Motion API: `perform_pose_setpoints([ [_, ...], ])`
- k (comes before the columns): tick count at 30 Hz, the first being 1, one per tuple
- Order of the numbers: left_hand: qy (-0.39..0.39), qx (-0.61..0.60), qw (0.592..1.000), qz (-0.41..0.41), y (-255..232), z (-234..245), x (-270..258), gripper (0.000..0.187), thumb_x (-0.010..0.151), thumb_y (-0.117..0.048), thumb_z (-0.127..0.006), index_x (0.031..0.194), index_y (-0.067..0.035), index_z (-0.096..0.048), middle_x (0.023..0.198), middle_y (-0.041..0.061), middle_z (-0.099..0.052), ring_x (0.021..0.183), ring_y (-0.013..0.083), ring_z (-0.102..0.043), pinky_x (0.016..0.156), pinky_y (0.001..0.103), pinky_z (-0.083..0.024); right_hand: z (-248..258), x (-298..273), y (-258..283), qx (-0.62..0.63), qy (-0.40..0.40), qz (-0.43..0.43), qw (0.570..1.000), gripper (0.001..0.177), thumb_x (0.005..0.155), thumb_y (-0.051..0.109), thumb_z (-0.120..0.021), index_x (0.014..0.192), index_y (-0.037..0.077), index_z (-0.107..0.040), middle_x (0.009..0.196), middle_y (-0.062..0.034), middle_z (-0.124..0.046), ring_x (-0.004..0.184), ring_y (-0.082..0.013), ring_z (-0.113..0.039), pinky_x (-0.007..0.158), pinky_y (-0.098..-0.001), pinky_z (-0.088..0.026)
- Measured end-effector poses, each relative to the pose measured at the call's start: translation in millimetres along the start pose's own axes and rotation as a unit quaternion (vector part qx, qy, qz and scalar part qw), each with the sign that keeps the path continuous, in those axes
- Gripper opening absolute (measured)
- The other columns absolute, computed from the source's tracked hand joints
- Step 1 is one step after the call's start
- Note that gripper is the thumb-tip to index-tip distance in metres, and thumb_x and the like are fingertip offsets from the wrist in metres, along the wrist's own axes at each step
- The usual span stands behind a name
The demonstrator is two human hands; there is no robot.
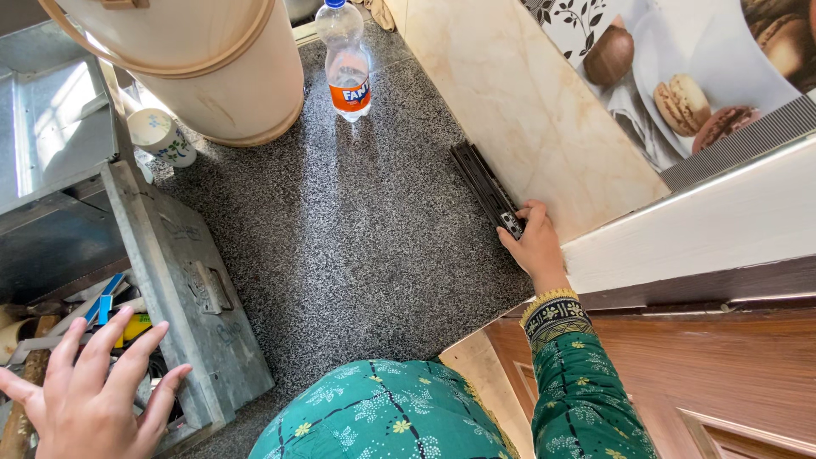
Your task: The person opens a metal toolbox labeled TOOL BOX and removes several items one by one, placing them on the countertop. They handle metal brackets, a hammer, and other small hardware pieces, setting them aside in a line.
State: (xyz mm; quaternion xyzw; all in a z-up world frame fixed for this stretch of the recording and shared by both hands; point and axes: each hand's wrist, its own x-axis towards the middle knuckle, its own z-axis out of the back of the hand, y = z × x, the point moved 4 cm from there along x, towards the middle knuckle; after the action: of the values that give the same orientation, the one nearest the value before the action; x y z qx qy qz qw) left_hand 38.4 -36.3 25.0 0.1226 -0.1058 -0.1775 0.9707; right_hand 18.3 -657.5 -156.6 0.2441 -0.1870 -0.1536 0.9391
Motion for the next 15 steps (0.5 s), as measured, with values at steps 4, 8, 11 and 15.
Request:
perform_pose_setpoints([
  [4,-0.083,-0.086,0.992,-0.041,-1,4,-1,0.050,0.093,-0.050,-0.071,0.137,-0.026,-0.068,0.146,0.004,-0.057,0.142,0.0335,-0.046,0.125,0.065,-0.016,-4,0,-5,0.006,0.000,-0.010,1.000,0.070,0.084,0.027,-0.082,0.133,-0.002,-0.041,0.115,-0.0215,-0.068,0.110,-0.0411,-0.064,0.093,-0.0477,-0.051],
  [8,-0.080,-0.078,0.993,-0.039,-2,5,0,0.050,0.090,-0.049,-0.072,0.134,-0.026,-0.070,0.145,0.004,-0.058,0.141,0.0335,-0.048,0.123,0.065,-0.017,-6,0,-8,0.007,-0.005,-0.007,1.000,0.071,0.083,0.026,-0.083,0.133,-0.002,-0.041,0.115,-0.0220,-0.068,0.108,-0.0414,-0.065,0.092,-0.0475,-0.052],
  [11,-0.058,-0.064,0.996,-0.026,-5,10,6,0.053,0.083,-0.046,-0.075,0.132,-0.025,-0.072,0.148,0.005,-0.062,0.140,0.0337,-0.049,0.123,0.066,-0.017,-7,1,-10,0.005,-0.004,-0.011,1.000,0.071,0.083,0.026,-0.083,0.132,-0.002,-0.040,0.116,-0.0221,-0.068,0.107,-0.0413,-0.065,0.092,-0.0474,-0.052],
  [15,-0.042,-0.053,0.997,-0.021,-10,18,12,0.055,0.075,-0.042,-0.079,0.126,-0.023,-0.074,0.144,0.008,-0.064,0.146,0.0361,-0.052,0.127,0.063,-0.024,-8,2,-10,0.001,-0.009,-0.009,1.000,0.070,0.082,0.024,-0.083,0.131,-0.001,-0.041,0.115,-0.0222,-0.068,0.106,-0.0410,-0.067,0.090,-0.0472,-0.053],
])
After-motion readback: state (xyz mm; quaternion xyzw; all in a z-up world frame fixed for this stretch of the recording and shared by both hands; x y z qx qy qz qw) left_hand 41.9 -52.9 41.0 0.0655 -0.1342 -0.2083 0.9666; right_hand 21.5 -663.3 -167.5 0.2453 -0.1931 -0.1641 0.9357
